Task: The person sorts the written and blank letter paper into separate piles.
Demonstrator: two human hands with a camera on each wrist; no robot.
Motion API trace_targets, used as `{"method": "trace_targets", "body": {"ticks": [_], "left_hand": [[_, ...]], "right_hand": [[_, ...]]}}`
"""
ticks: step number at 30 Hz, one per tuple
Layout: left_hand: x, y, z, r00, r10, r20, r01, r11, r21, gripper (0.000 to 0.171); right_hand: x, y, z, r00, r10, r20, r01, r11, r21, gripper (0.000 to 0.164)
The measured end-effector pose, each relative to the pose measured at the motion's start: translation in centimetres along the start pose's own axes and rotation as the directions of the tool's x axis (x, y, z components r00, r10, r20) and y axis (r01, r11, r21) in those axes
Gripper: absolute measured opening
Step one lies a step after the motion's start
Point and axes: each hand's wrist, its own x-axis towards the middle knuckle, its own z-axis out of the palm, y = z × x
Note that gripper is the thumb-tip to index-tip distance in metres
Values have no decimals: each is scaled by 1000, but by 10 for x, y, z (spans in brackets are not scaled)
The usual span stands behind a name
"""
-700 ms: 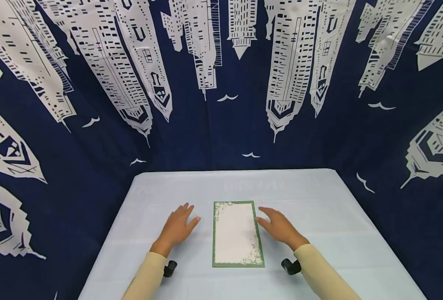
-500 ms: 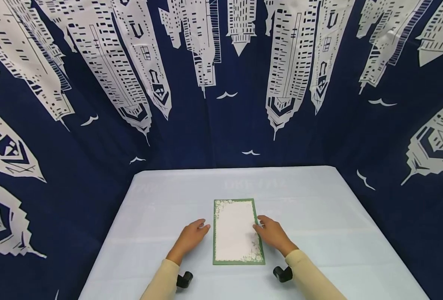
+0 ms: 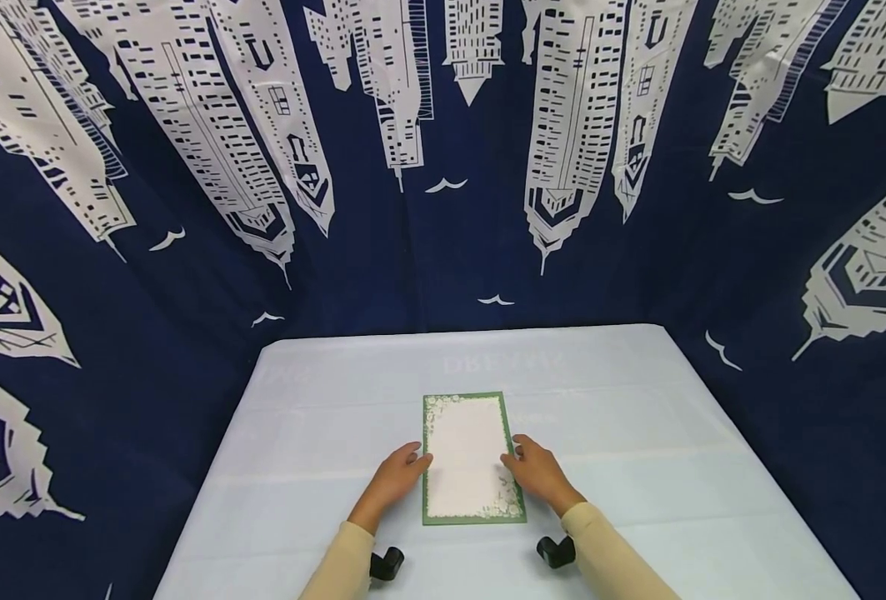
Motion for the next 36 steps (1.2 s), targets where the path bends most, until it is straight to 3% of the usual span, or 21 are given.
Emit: {"method": "trace_targets", "body": {"ticks": [12, 18, 26, 31, 36], "left_hand": [[-1, 5, 10, 1000, 9, 24, -9, 1000, -19, 56], [-2, 8, 14, 999, 47, 4, -47, 999, 14, 52], [-4, 11, 20, 994, 77, -76, -77, 997, 7, 43], [-4, 11, 22, 986, 57, -157, -66, 996, -54, 34], [-4, 7, 23, 977, 40, -211, -74, 986, -152, 28]], "right_hand": [[-4, -1, 5, 1000, -23, 4, 23, 999, -27, 53], [-6, -2, 5, 1000, -26, -6, 26, 999, -29, 52], [-6, -1, 5, 988, -42, -150, 49, 998, 42, 37], [-5, 2, 6, 967, -72, -243, 105, 986, 126, 28], [-4, 4, 6, 957, -70, -283, 120, 980, 161, 32]]}}
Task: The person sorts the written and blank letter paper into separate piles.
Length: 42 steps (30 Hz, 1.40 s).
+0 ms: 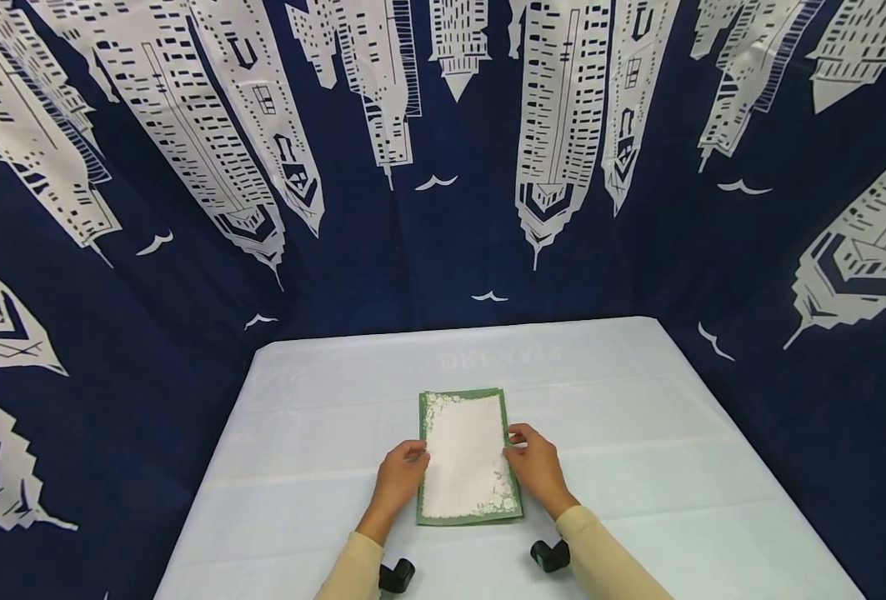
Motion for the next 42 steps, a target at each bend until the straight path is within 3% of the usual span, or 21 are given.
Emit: {"method": "trace_targets", "body": {"ticks": [5, 7, 11, 15, 17, 20, 24, 31, 39, 42], "left_hand": [[2, -6, -2, 997, -53, -47, 41, 975, -219, 37], [2, -8, -4, 995, -79, -58, 62, 965, -255, 40], [3, -12, -12, 995, -80, -55, 63, 962, -267, 36], [2, -13, -25, 996, -59, -61, 40, 960, -278, 35], [2, -15, -33, 996, -53, -66, 33, 961, -275, 35], [0, -18, -47, 995, -62, -79, 39, 964, -261, 35], [0, -24, -69, 990, -78, -119, 51, 976, -211, 33], [2, -43, -109, 985, -97, -146, 83, 992, -99, 32], [1, -61, -148, 975, -135, -179, 138, 990, 6, 31], [3, -68, -152, 973, -129, -193, 146, 986, 77, 30]], "right_hand": [[6, 5, 0, 997, 74, -15, -73, 996, 60, 41], [7, 6, 0, 994, 112, -3, -111, 990, 92, 43], [9, 4, -1, 979, 189, 75, -202, 953, 228, 44], [9, -7, 0, 956, 222, 192, -283, 872, 400, 42], [11, -15, 3, 947, 221, 232, -305, 845, 440, 39], [14, -24, 12, 942, 208, 264, -314, 827, 466, 36], [18, -36, 31, 936, 165, 311, -302, 830, 469, 35], [14, -54, 68, 903, 90, 419, -296, 839, 457, 39], [14, -80, 108, 866, 65, 496, -289, 875, 389, 38], [13, -86, 118, 863, 58, 502, -271, 891, 364, 20]]}}
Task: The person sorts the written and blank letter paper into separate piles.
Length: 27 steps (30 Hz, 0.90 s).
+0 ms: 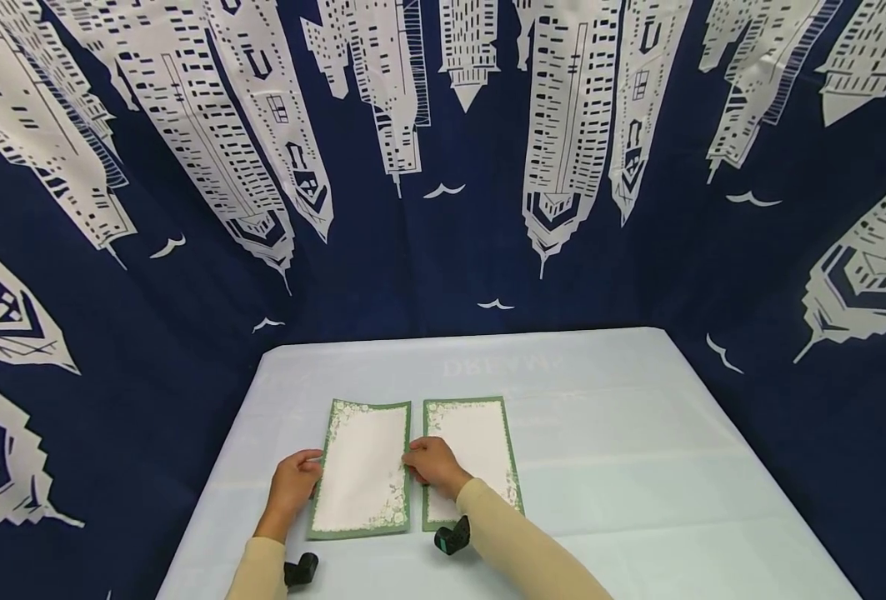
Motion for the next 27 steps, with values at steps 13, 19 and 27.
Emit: {"method": "trace_targets", "body": {"ticks": [13, 19, 27], "left_hand": [[5, 12, 5, 993, 61, -98, -23, 937, 348, 35], [0, 29, 27, 988, 119, -100, -82, 946, 313, 33], [-22, 47, 70, 984, 164, 71, -174, 969, 174, 27]], "right_hand": [[10, -12, -2, 998, -64, -8, 58, 944, -324, 33], [-1, -10, -40, 991, -125, -41, 96, 898, -428, 25], [-33, 15, -112, 958, -158, -239, 0, 832, -554, 32]]}}
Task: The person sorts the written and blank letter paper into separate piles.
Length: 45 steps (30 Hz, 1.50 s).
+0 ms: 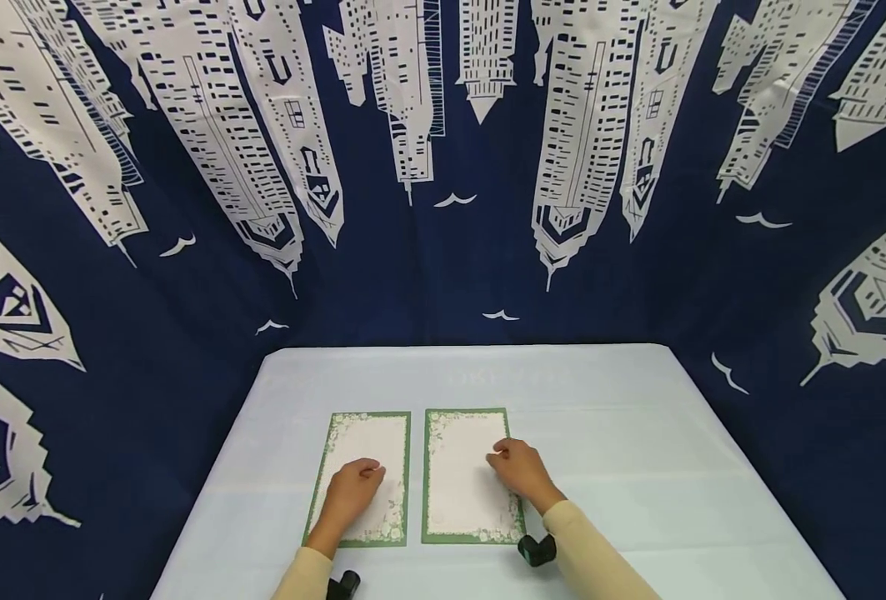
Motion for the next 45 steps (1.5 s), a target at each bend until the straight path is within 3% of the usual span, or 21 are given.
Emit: {"method": "trace_targets", "body": {"ticks": [4, 11, 18, 23, 27, 30, 35, 40, 45], "left_hand": [[-2, 16, 17, 995, 43, 93, -38, 998, -58, 35], [-2, 29, 43, 979, 60, 195, -41, 994, -100, 35], [-5, 36, 58, 976, 111, 187, -87, 987, -134, 28], [-8, 39, 61, 975, 90, 202, -67, 991, -118, 30], [-11, 39, 61, 983, 104, 148, -89, 990, -110, 33], [-10, 35, 64, 991, 118, 65, -110, 987, -120, 30], [-3, 26, 68, 995, 94, -35, -98, 983, -157, 29], [2, 22, 70, 999, 39, -6, -39, 958, -283, 36], [3, 25, 71, 994, 6, 109, 35, 926, -377, 35]], "right_hand": [[-8, 16, -15, 997, 45, -67, -48, 998, -46, 34], [-24, 26, -13, 994, 87, -60, -89, 996, -29, 42], [-29, 23, -2, 992, 92, -86, -94, 995, -21, 47], [-35, 20, 0, 993, 59, -98, -66, 995, -72, 46], [-35, 22, 1, 989, -11, -150, -1, 997, -78, 42], [-31, 26, 2, 979, -32, -202, 25, 999, -36, 36], [-26, 31, 0, 976, 28, -215, -9, 996, 85, 25], [-26, 35, 0, 979, 132, -155, -91, 965, 244, 20], [-27, 42, -4, 971, 182, -158, -131, 949, 288, 17]]}}
